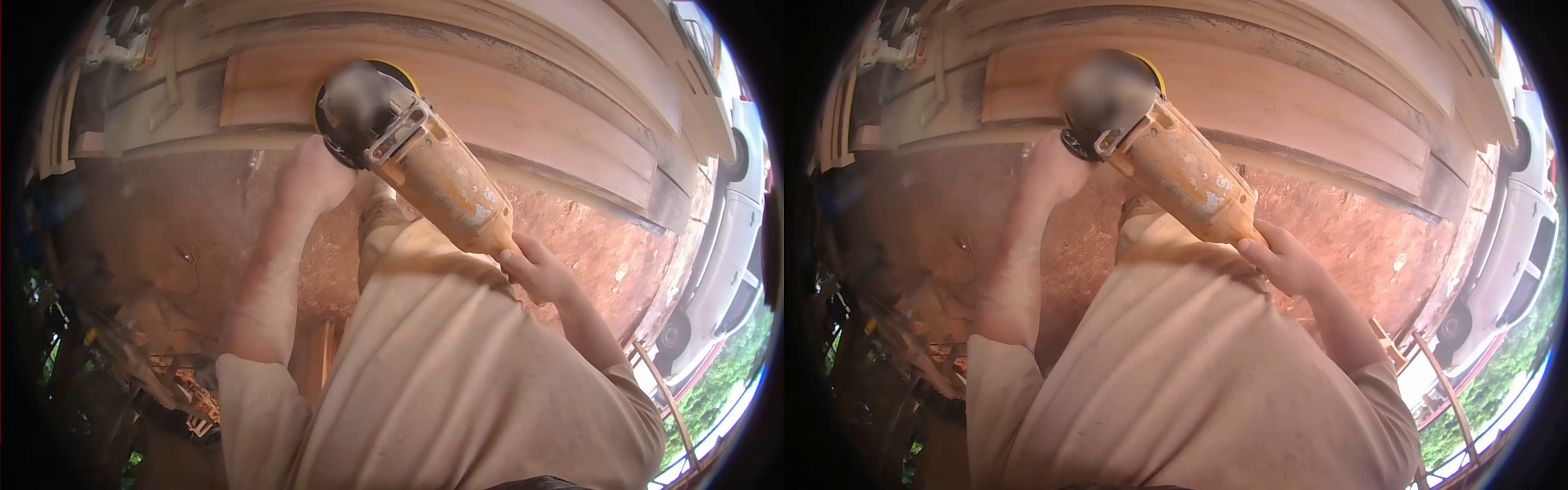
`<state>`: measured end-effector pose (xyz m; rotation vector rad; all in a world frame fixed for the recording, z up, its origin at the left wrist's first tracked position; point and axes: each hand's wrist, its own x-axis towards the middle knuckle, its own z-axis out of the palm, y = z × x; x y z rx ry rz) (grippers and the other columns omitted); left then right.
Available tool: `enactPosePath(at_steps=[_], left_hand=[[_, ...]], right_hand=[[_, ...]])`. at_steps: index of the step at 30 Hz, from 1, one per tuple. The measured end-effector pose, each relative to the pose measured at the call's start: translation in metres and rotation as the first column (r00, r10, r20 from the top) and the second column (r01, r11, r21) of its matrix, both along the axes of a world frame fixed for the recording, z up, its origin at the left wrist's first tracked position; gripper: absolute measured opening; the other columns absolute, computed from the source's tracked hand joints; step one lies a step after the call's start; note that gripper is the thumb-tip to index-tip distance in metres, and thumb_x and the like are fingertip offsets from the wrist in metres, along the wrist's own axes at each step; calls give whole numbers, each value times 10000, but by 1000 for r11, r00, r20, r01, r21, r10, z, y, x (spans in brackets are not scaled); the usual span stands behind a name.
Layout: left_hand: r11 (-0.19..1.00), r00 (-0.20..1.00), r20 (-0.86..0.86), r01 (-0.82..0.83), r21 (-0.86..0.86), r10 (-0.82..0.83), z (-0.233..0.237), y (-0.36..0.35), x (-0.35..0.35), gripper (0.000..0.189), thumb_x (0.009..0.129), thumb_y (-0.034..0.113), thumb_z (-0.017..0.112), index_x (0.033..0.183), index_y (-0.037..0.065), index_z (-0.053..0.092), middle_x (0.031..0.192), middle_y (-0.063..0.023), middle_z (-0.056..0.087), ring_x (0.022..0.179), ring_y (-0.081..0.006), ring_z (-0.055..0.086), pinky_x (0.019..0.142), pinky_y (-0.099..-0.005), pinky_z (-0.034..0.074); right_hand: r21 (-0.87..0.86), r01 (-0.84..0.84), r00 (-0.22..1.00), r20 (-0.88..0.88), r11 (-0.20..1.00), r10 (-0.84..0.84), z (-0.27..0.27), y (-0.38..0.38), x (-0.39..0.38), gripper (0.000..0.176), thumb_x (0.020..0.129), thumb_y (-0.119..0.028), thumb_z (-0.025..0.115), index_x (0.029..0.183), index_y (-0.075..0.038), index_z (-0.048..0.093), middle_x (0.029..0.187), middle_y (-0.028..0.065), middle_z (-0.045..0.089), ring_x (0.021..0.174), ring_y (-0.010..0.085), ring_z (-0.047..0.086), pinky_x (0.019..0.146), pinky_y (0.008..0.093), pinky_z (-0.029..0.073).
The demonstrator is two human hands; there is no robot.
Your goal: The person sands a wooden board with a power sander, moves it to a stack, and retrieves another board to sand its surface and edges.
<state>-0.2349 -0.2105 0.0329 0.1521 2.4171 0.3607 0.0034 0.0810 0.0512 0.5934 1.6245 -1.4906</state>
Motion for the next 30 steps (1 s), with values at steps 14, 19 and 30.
enactPosePath(at_steps=[14,19,30], left_hand=[[993,991,58,117,31,-118,19,128,65,338,896,308,666,1051,25,767,1051,-296,711,1063,-489,664,888,-528,544],[987,986,31,163,15,-163,81,68,32,307,889,268,653,1011,12,770,1034,-301,711,1053,-485,669,888,-526,544],[920,920,12,391,39,-392,78,82,10,278,869,250,668,927,-1,772,954,-287,729,993,-475,696,869,-523,556]], right_hand=[[-52,255,967,23,965,-254,15,74,106,578,1025,-428,627,1383,25,595,1155,67,673,1077,160,602,959,341,490],[-31,371,928,-30,928,-372,75,-12,82,569,1010,-412,637,1381,19,603,1210,93,680,1146,178,606,1006,354,479],[79,453,891,-78,888,-447,76,-54,114,571,978,-404,637,1402,-24,605,1210,148,708,1143,235,659,1005,395,496]])
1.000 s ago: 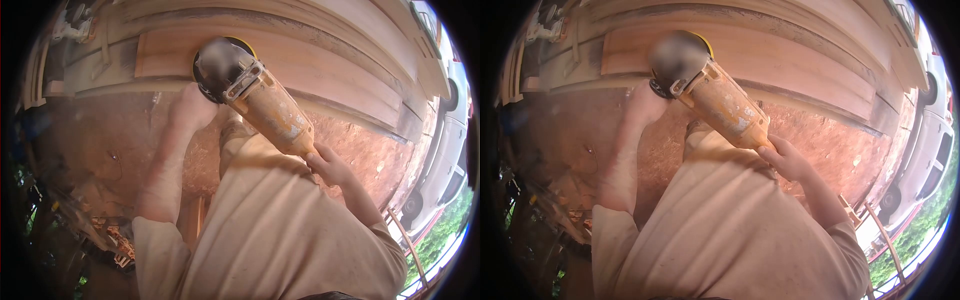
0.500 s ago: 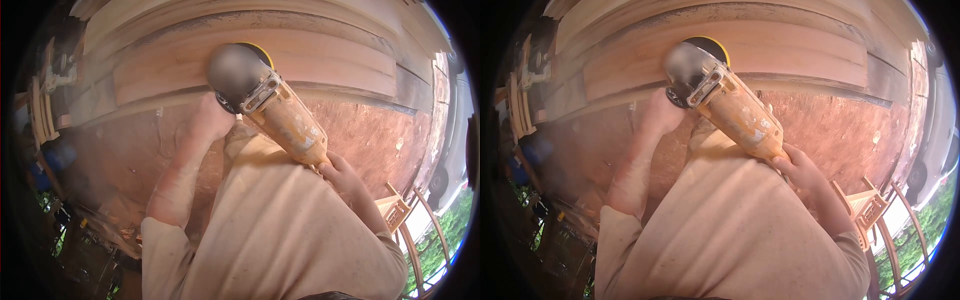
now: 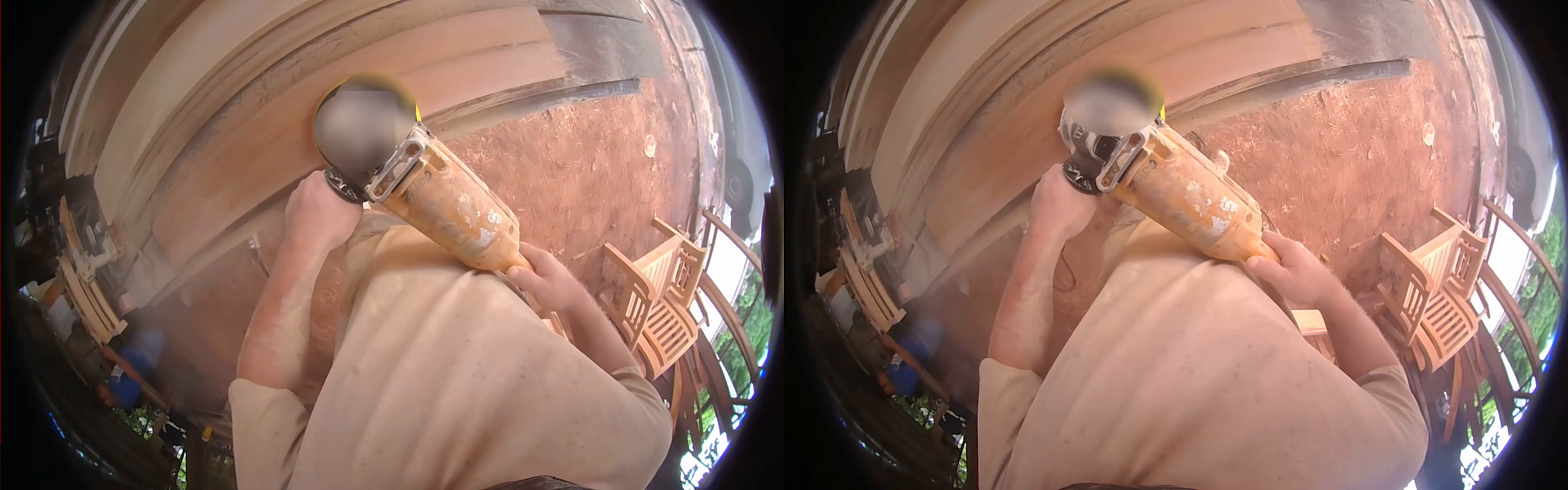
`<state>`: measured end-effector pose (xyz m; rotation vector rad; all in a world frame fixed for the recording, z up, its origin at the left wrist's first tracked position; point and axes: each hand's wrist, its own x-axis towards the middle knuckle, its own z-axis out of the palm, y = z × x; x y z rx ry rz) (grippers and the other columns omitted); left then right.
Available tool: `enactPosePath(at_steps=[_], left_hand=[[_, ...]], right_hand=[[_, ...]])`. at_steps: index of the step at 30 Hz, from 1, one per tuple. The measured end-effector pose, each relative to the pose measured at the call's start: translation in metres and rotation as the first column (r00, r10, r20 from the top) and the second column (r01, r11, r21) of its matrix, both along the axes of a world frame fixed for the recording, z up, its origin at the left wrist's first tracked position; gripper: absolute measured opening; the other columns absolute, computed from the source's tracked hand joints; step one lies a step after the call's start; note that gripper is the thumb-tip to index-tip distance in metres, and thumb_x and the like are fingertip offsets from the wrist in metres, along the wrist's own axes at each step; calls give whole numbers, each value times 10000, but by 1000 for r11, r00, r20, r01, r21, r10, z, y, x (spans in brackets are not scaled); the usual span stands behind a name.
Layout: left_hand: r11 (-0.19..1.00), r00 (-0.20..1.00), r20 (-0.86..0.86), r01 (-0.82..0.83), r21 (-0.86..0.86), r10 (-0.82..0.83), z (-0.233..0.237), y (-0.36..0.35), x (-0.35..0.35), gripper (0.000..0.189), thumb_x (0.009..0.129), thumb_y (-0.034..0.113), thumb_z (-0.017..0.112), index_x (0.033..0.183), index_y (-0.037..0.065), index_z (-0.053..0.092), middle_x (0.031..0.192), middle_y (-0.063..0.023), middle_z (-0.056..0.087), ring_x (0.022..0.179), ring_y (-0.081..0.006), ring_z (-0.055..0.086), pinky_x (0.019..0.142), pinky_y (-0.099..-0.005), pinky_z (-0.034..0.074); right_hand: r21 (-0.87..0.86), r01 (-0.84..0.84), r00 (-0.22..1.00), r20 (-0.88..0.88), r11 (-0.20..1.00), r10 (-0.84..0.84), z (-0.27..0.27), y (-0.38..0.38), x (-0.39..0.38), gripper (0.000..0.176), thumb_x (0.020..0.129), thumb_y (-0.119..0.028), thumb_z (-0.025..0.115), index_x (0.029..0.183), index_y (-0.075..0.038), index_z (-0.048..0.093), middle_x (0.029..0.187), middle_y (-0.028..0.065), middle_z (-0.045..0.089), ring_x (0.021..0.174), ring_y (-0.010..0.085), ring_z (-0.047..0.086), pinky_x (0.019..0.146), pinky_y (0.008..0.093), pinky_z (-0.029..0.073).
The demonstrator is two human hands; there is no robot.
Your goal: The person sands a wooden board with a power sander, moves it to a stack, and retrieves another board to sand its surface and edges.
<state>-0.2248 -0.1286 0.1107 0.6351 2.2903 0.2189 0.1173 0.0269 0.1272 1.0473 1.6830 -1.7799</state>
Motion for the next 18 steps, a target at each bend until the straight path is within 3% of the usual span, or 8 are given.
enactPosePath(at_steps=[3,7,8,9,13,18], left_hand=[[994,994,-27,104,-24,-105,-19,79,48,278,863,244,668,923,-8,771,944,-292,728,985,-474,698,867,-524,557],[980,979,-44,199,-12,-199,-18,122,64,267,856,229,663,916,-9,769,943,-286,731,987,-470,699,867,-521,558],[978,978,-30,206,-17,-206,-21,69,17,260,853,222,662,915,-6,770,947,-282,733,991,-466,700,869,-518,558],[975,975,-29,221,-16,-221,-20,70,12,260,853,222,662,915,-6,770,947,-282,733,991,-466,700,869,-518,558],[946,949,-6,315,-80,-317,-12,95,3,253,851,214,662,948,12,779,995,-254,746,1027,-440,703,882,-502,562],[910,915,2,400,-109,-403,3,164,34,272,856,223,668,1003,22,778,1041,-241,751,1054,-421,705,898,-491,566]], right_hand=[[-15,90,995,-48,996,-90,-18,59,57,574,972,-404,639,1412,-37,602,1201,144,713,1142,241,663,1003,399,498],[-16,137,990,-15,990,-138,-16,76,78,573,971,-392,636,1411,-28,597,1192,133,712,1115,228,666,990,397,504],[-15,155,988,6,988,-155,-16,16,29,572,971,-385,633,1412,-24,593,1189,129,710,1106,221,664,986,392,505],[-22,178,984,17,984,-177,-15,8,25,571,972,-379,630,1413,-19,589,1187,124,708,1096,213,662,981,388,507],[-36,276,960,57,960,-274,-15,-9,24,576,978,-375,622,1417,-5,578,1130,88,696,1022,171,647,931,362,516],[-92,451,891,-9,888,-453,-14,2,59,554,999,-366,600,1411,4,570,978,1,621,831,89,565,748,285,495]])
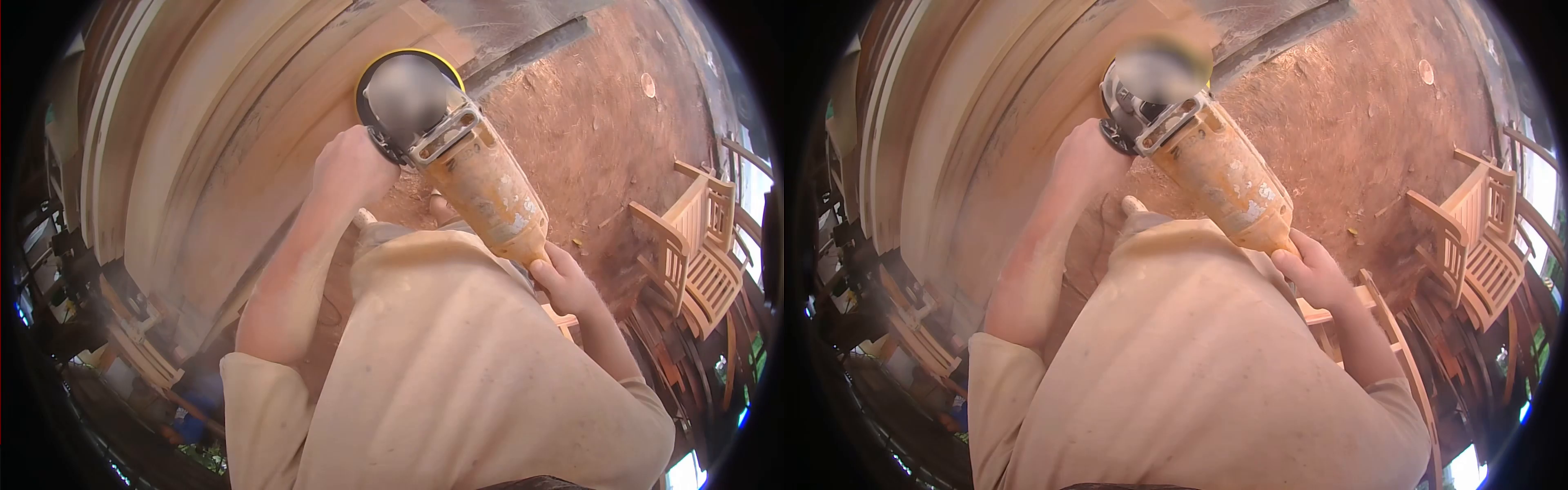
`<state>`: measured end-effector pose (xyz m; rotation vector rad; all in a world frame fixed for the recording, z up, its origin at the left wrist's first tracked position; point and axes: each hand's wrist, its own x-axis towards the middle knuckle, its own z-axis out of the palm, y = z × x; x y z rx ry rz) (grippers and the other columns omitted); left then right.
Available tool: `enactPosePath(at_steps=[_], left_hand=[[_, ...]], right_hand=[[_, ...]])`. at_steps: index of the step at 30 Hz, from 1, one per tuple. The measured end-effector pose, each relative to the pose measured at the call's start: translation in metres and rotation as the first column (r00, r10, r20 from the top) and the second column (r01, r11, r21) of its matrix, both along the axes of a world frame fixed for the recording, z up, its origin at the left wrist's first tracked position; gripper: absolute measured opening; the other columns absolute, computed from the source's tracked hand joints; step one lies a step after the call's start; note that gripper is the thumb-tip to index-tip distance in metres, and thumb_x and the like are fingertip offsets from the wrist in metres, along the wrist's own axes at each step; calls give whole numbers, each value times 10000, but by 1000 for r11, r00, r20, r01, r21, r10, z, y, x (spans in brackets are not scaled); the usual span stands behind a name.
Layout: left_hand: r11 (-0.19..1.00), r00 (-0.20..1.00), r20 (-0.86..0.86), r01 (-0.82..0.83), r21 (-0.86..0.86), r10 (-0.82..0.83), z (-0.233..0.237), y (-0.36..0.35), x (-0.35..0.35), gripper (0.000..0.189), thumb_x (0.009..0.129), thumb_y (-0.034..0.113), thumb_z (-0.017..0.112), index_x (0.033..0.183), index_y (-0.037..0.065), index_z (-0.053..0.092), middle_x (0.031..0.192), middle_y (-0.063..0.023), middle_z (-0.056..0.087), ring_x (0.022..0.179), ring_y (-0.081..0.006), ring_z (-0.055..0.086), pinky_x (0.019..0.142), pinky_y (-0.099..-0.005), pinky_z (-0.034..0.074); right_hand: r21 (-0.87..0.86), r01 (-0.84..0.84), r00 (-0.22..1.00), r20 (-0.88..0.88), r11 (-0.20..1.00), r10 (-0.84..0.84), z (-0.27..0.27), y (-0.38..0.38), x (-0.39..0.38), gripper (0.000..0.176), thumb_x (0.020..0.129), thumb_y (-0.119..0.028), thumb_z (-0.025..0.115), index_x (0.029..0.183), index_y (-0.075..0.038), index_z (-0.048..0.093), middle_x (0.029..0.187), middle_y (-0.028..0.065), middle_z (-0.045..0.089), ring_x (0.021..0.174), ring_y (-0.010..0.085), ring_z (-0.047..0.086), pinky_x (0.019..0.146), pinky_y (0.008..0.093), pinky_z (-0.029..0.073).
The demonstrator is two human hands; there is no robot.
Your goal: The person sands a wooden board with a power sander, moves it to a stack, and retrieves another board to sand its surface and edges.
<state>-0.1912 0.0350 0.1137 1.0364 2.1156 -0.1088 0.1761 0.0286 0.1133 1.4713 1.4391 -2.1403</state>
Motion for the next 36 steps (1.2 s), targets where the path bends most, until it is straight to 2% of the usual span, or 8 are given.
enactPosePath(at_steps=[3,9,13,15,21,28,30,36], left_hand=[[996,997,13,73,44,-73,-7,32,13,331,893,288,652,1002,-3,767,1052,-270,737,1058,-437,693,899,-493,553],[975,977,-39,212,60,-210,-13,61,22,293,891,220,616,1027,17,778,1059,-227,757,1055,-405,712,894,-487,566],[962,968,-70,247,119,-240,-21,76,23,301,867,277,694,1028,44,795,1047,-185,777,1047,-351,738,909,-441,588],[957,968,-85,248,150,-237,-26,82,27,295,858,272,700,1024,49,797,1034,-179,781,1037,-347,744,902,-438,590],[928,946,-204,296,228,-251,-22,76,31,239,856,231,694,997,74,805,1016,-156,790,1011,-309,764,874,-402,598],[983,988,-21,152,107,-150,-15,23,10,251,886,205,651,1002,32,791,1062,-206,765,1060,-375,726,908,-462,580],[988,989,-27,145,47,-144,-20,0,-2,271,868,255,708,1014,42,791,1042,-191,775,1026,-358,745,906,-441,592],[996,999,32,-26,80,24,-19,-45,-7,235,863,206,673,983,37,784,1032,-217,761,1033,-387,726,887,-479,584]], right_hand=[[9,99,995,1,995,-99,-1,6,14,517,1009,-352,579,1379,9,579,941,-2,602,791,83,550,706,274,483],[11,191,982,-3,982,-191,-16,6,23,434,1021,-344,548,1284,-3,602,914,-3,578,762,88,538,691,278,478],[22,239,971,-24,971,-238,-15,5,16,396,1034,-343,534,1239,-11,604,908,0,574,755,89,537,684,275,475],[92,211,977,20,973,-214,-17,5,16,554,1053,-524,489,1235,-8,577,863,33,590,713,117,557,675,285,483],[56,227,974,-30,972,-225,-29,-13,14,593,1050,-558,488,1245,-4,575,860,43,601,701,125,567,668,280,481],[5,129,990,-59,992,-128,-33,-26,16,587,1029,-574,541,1214,-18,569,894,30,585,742,111,561,674,276,471],[-43,72,995,-65,996,-75,-29,-31,6,497,1042,-427,539,1304,-4,552,876,-7,558,723,89,525,672,279,478],[-106,-93,995,-55,990,87,-25,-21,5,540,1037,-385,545,1402,11,508,960,-10,583,796,71,538,709,265,479]])
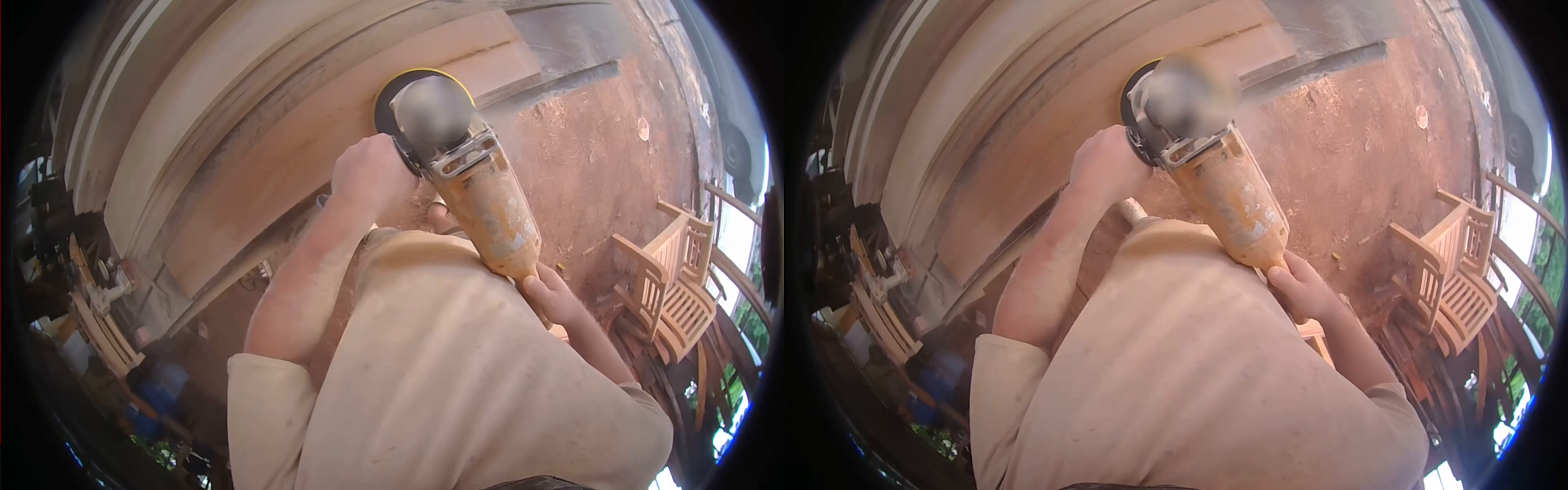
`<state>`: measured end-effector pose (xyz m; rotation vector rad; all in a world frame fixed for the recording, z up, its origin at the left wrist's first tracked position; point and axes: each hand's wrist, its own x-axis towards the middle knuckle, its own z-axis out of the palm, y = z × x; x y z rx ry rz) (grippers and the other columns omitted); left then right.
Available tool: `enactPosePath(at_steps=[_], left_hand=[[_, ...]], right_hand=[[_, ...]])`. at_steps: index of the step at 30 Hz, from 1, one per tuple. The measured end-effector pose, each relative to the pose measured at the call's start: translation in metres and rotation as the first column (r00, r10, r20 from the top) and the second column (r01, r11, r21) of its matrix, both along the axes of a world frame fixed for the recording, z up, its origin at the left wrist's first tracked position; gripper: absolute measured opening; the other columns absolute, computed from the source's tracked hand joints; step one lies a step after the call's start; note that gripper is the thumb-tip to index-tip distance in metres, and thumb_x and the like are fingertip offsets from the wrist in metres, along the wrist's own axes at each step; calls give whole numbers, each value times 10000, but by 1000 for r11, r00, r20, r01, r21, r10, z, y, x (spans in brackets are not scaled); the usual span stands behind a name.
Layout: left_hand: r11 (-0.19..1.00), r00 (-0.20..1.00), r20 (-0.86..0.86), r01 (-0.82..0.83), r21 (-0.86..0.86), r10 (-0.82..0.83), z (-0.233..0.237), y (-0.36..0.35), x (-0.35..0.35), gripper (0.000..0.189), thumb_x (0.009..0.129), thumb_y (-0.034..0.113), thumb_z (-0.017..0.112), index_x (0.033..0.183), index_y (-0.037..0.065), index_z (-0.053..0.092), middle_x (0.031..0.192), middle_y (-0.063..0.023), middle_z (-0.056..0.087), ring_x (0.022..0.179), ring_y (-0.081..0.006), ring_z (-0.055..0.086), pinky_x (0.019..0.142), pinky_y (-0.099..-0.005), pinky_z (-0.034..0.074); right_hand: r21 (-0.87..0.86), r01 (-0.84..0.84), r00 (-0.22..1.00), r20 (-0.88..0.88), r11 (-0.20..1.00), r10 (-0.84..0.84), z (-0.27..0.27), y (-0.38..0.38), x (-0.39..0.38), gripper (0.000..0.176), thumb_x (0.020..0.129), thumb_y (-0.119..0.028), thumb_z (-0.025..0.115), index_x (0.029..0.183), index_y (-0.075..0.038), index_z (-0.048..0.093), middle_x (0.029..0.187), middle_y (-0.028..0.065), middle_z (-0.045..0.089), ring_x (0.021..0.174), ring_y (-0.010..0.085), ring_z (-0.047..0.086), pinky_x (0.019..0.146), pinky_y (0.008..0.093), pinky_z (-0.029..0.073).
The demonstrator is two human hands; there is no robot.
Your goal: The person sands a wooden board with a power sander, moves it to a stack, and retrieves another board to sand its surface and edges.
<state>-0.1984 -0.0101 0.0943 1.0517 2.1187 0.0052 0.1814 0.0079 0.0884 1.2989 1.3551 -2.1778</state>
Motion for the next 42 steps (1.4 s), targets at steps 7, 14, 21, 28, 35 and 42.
enactPosePath(at_steps=[7,14,21,28,35,42], left_hand=[[988,987,75,-149,48,145,-4,-32,4,258,875,214,647,951,8,781,1000,-239,756,1000,-403,730,869,-479,591],[945,952,52,-306,119,301,-10,-59,16,241,863,200,645,932,14,781,972,-240,757,990,-409,733,870,-481,592],[853,867,55,-497,159,495,2,-79,48,234,851,198,652,930,19,779,987,-243,754,1004,-416,728,878,-494,584],[769,781,26,-619,160,624,28,-91,79,300,879,255,638,1022,29,774,1079,-257,735,1074,-441,695,934,-508,561],[718,718,-74,-674,174,692,51,-125,77,385,876,304,673,1065,-18,770,1103,-269,741,1114,-420,705,967,-479,564],[652,644,-104,-754,83,758,69,-118,93,391,892,315,658,1127,22,764,1167,-246,731,1163,-419,677,982,-479,548]], right_hand=[[125,-104,994,-7,987,106,3,16,-1,553,1037,-396,559,1390,28,538,1065,-11,641,914,77,573,821,264,480],[108,-233,972,46,966,230,14,49,-17,465,1016,-346,574,1279,35,615,1030,22,649,895,109,593,821,295,497],[12,-259,965,-30,966,259,6,86,-5,497,1027,-420,621,1192,49,636,1016,62,669,915,145,627,828,315,512],[44,-390,912,-122,920,392,21,121,0,538,1036,-427,622,1271,57,612,1080,54,669,1003,131,602,876,295,497],[123,-534,815,-188,837,548,33,122,-29,493,1052,-404,597,1294,26,605,1110,26,645,1009,102,558,856,279,482],[200,-636,736,-132,745,664,38,137,-39,450,1058,-433,585,1180,-2,631,943,5,601,898,107,563,788,297,500]])
